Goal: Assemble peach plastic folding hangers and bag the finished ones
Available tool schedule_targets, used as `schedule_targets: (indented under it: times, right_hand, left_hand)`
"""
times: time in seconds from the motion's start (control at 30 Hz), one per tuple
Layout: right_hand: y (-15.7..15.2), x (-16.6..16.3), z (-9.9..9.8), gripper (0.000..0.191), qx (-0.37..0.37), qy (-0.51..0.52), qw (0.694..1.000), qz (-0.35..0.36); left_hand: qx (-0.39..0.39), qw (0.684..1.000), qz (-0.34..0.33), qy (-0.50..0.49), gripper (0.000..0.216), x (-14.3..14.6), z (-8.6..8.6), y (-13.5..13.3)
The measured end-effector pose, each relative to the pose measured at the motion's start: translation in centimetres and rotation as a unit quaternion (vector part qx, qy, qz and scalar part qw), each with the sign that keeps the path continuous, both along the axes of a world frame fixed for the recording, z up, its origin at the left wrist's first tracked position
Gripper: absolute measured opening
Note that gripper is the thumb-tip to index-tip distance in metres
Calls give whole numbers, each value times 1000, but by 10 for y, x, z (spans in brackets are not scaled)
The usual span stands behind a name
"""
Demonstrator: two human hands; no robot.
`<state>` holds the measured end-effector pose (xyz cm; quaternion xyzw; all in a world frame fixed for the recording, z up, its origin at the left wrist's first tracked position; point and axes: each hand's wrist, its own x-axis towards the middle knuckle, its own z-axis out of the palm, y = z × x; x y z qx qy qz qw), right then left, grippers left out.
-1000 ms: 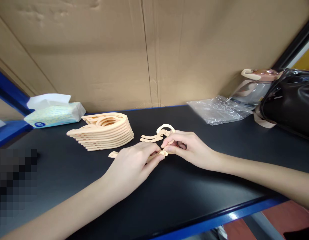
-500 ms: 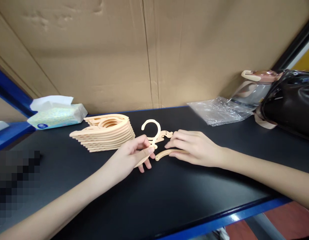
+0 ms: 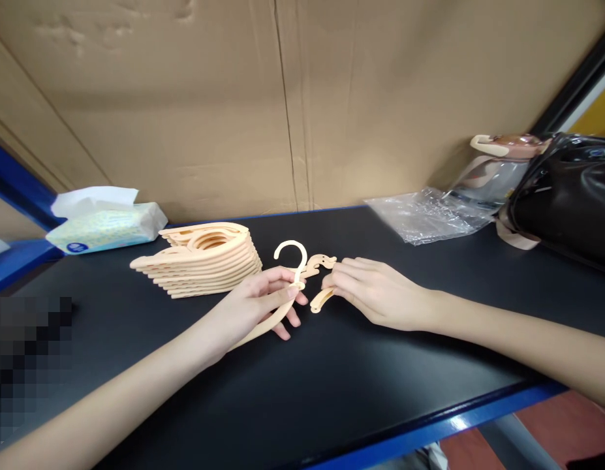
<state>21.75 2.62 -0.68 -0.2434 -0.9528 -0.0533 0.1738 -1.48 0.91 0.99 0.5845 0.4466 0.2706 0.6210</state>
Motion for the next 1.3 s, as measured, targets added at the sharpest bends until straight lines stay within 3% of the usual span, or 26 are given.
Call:
schedule_targets:
  times: [0.3, 0.4, 0.67, 0.97, 1.3]
  right_hand:
    - [-8, 1, -3, 29, -22, -87, 993, -77]
    - [-8, -1, -3, 24, -23, -69, 995, -62]
    - [-6, -1, -4, 38, -39, -51, 998, -28]
    - [-5, -2, -4, 40, 25, -13, 1000, -5]
    - [-7, -2, -7, 44, 68, -7, 998, 5]
  left_hand:
    - [-25, 1000, 9, 5, 29, 1, 2, -3]
    - [-26, 1000, 4, 4, 29, 1, 1, -2]
    - [-54, 998, 23, 15, 30, 7, 8, -10]
    - [-67, 997, -23, 21, 32, 5, 6, -9]
    - [-74, 997, -22, 16, 27, 4, 5, -8]
